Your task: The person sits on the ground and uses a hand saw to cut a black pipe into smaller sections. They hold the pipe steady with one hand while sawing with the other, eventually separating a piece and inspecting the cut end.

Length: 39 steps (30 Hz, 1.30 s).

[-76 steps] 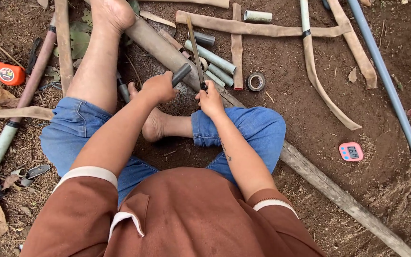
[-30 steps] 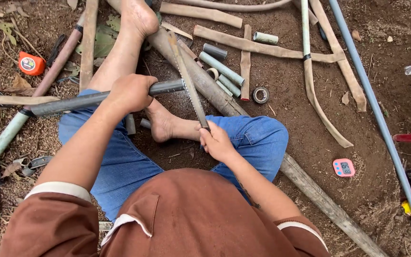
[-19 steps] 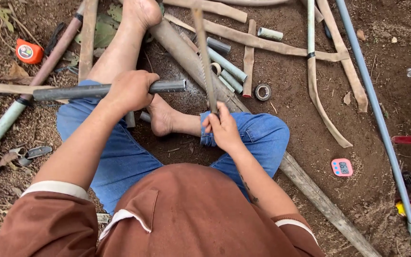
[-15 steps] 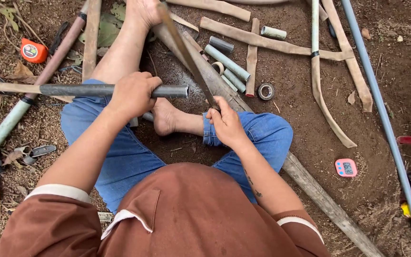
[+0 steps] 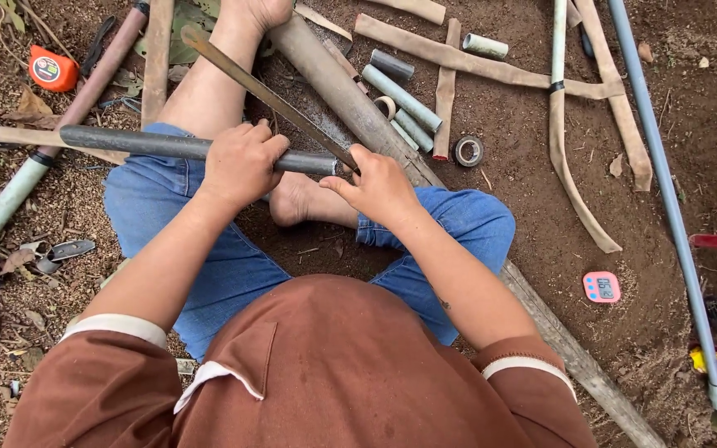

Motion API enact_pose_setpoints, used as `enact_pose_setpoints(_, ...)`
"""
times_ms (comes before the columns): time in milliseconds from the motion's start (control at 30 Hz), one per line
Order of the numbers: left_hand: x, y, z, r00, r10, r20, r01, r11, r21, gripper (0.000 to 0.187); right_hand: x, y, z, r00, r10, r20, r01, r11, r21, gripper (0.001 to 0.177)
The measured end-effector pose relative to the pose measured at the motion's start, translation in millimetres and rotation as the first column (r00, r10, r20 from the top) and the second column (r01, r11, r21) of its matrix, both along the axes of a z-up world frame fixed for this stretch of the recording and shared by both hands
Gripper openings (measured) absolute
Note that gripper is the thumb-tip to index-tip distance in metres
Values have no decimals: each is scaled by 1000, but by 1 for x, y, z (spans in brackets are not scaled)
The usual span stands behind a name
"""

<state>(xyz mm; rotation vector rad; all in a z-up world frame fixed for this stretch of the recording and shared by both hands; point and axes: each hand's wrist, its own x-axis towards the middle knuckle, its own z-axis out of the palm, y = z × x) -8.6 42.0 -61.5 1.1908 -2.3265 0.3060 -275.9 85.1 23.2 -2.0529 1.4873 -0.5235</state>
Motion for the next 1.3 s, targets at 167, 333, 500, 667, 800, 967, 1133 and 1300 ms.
enact_pose_setpoints(167, -3, -6, -20, 995, 33, 93, -47, 987, 153, 24, -3, 0, -6, 999, 3, -36, -5, 998, -60, 44)
enact_pose_setpoints(333, -8, -10, -4, 986, 3, 165, -62, 935, 349, 26, -8, 1, -12, 999, -23, -31, 21, 997, -71, 43)
enact_pose_setpoints(500, -19, -12, 13, 970, -42, 240, -95, 842, 531, 25, -18, 5, -28, 998, -39, -40, 34, 992, -120, 45)
enact_pose_setpoints(667, -26, -9, 20, 966, -40, 254, -121, 801, 586, 26, -19, 10, -30, 997, -82, -14, 79, 986, -148, 43)
enact_pose_setpoints(800, -32, -8, 41, 968, -44, 247, -139, 722, 677, 26, -22, 13, -41, 991, -100, -92, 73, 963, -261, 40)
enact_pose_setpoints(967, -35, -11, 48, 969, -21, 248, -162, 703, 692, 24, -17, 11, -32, 985, -157, 66, 168, 958, -234, 42)
enact_pose_setpoints(1133, -37, -10, 40, 960, -14, 279, -191, 695, 693, 25, -24, 4, -14, 988, -107, 112, 130, 966, -224, 46)
enact_pose_setpoints(1300, -40, -7, 41, 961, -29, 276, -186, 672, 717, 25, -29, 5, -26, 999, -43, 4, 43, 993, -113, 40)
